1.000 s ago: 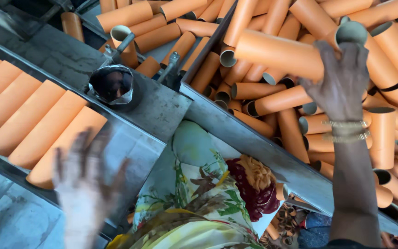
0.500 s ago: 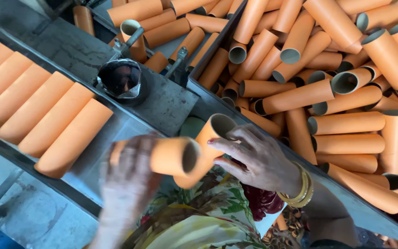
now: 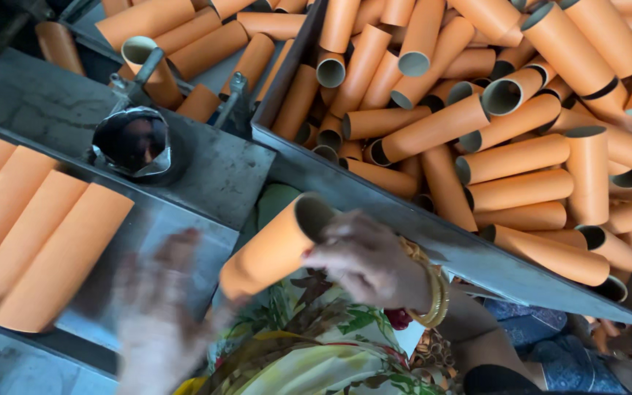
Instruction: The person picks orange cylindrical tubes from a large bin and places them one by one into a metal tray. The person handles the tubes by hand, arranging them in a row within the tray.
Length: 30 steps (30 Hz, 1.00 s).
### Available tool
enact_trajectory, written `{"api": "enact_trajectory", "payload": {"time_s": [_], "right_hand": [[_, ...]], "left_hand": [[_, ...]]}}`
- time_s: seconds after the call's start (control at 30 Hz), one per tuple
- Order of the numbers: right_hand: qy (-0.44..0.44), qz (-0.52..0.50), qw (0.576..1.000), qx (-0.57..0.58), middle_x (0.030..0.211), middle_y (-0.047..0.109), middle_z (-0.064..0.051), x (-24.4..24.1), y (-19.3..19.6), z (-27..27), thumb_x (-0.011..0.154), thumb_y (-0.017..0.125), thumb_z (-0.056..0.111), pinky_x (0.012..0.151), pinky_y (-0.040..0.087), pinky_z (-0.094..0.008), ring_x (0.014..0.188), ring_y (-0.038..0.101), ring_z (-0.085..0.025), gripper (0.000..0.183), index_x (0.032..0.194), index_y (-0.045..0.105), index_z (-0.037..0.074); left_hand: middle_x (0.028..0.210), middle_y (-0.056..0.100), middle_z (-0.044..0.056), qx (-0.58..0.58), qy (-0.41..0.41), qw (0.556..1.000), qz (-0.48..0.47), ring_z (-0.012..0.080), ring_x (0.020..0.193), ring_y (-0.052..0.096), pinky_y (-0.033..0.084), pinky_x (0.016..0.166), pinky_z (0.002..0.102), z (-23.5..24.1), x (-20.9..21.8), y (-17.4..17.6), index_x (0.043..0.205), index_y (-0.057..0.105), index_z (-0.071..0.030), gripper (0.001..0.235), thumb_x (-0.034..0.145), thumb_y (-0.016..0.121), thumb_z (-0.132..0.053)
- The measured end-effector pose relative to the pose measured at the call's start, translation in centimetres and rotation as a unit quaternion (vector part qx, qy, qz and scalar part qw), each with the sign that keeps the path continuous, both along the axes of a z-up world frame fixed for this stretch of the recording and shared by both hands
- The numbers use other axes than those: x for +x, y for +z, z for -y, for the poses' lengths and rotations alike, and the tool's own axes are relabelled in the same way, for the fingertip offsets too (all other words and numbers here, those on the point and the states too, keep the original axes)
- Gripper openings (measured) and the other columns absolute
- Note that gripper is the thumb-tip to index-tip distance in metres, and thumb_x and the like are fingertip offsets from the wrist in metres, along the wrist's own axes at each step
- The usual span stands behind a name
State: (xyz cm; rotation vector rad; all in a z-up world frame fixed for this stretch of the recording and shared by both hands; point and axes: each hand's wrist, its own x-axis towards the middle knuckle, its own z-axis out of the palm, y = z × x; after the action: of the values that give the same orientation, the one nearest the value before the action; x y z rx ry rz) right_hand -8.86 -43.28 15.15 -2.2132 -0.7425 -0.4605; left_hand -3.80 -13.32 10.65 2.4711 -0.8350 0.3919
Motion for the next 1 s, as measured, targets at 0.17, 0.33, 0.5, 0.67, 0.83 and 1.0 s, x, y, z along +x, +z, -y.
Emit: {"api": "enact_trajectory", "payload": {"time_s": [0.17, 0.33, 0.5, 0.67, 0.83, 1.0], "right_hand": [[0.110, -0.041, 0.991, 0.057, 0.116, 0.067, -0.005, -0.1, 0.0, -1.2, 0.104, 0.068, 0.004, 0.100, 0.055, -0.042, 0.108, 0.067, -0.022, 0.029, 0.131, 0.061, 0.012], [-0.251, -0.045, 0.960, -0.115, 0.129, 0.067, -0.013, 2.5, 0.2, 6.1, 0.096, 0.075, 0.019, 0.090, 0.059, -0.043, 0.107, 0.071, -0.030, 0.041, 0.132, 0.059, 0.009], [-0.489, -0.026, 0.847, -0.208, 0.142, 0.056, -0.016, 4.2, -2.7, 16.9, 0.095, 0.079, 0.020, 0.081, 0.056, -0.044, 0.104, 0.068, -0.037, 0.062, 0.148, 0.050, 0.007], [-0.544, -0.107, 0.832, -0.033, 0.137, 0.057, -0.017, 3.7, -6.7, 22.6, 0.093, 0.076, 0.016, 0.083, 0.059, -0.042, 0.090, 0.068, -0.031, 0.066, 0.152, 0.048, 0.011], [-0.502, 0.110, 0.830, -0.218, 0.131, 0.058, -0.018, 4.6, -8.7, 23.7, 0.086, 0.088, 0.008, 0.091, 0.057, -0.042, 0.107, 0.068, -0.037, 0.068, 0.142, 0.051, 0.003], [-0.449, -0.017, 0.892, 0.051, 0.132, 0.069, -0.016, 3.6, -5.7, 17.9, 0.099, 0.070, -0.004, 0.077, 0.057, -0.029, 0.094, 0.072, -0.021, 0.043, 0.139, 0.057, 0.002]], "left_hand": [[0.119, 0.066, 0.018, -0.100, -0.090, 0.973, -0.187, 0.0356, 0.106, 0.066, 0.047, 0.100, 0.050, 4.0, -1.5, 0.0, 0.153, 0.033, -0.004, 0.109, 0.063, 0.088, -0.033], [0.113, 0.067, 0.017, 0.041, 0.073, 0.992, -0.091, 0.0373, 0.099, 0.067, 0.051, 0.089, 0.049, 0.4, -0.1, -0.8, 0.155, 0.038, -0.011, 0.108, 0.062, 0.087, -0.029], [0.118, 0.066, 0.013, 0.215, 0.236, 0.948, -0.020, 0.0317, 0.103, 0.066, 0.050, 0.093, 0.047, -4.5, 1.2, -2.6, 0.159, 0.043, -0.014, 0.096, 0.077, 0.083, -0.044], [0.135, 0.063, 0.012, 0.230, 0.255, 0.939, -0.008, 0.0287, 0.119, 0.064, 0.044, 0.110, 0.048, -6.0, 2.5, -4.9, 0.156, 0.045, -0.013, 0.086, 0.083, 0.078, -0.046], [0.145, 0.059, 0.013, 0.278, 0.249, 0.927, 0.018, 0.0283, 0.130, 0.061, 0.041, 0.108, 0.048, -5.3, 2.6, -5.0, 0.154, 0.051, -0.017, 0.088, 0.076, 0.077, -0.047], [0.154, 0.054, 0.016, 0.129, 0.187, 0.972, -0.056, 0.0314, 0.139, 0.053, 0.037, 0.121, 0.056, -3.9, 1.4, -2.7, 0.158, 0.048, -0.012, 0.084, 0.087, 0.076, -0.048]]}}
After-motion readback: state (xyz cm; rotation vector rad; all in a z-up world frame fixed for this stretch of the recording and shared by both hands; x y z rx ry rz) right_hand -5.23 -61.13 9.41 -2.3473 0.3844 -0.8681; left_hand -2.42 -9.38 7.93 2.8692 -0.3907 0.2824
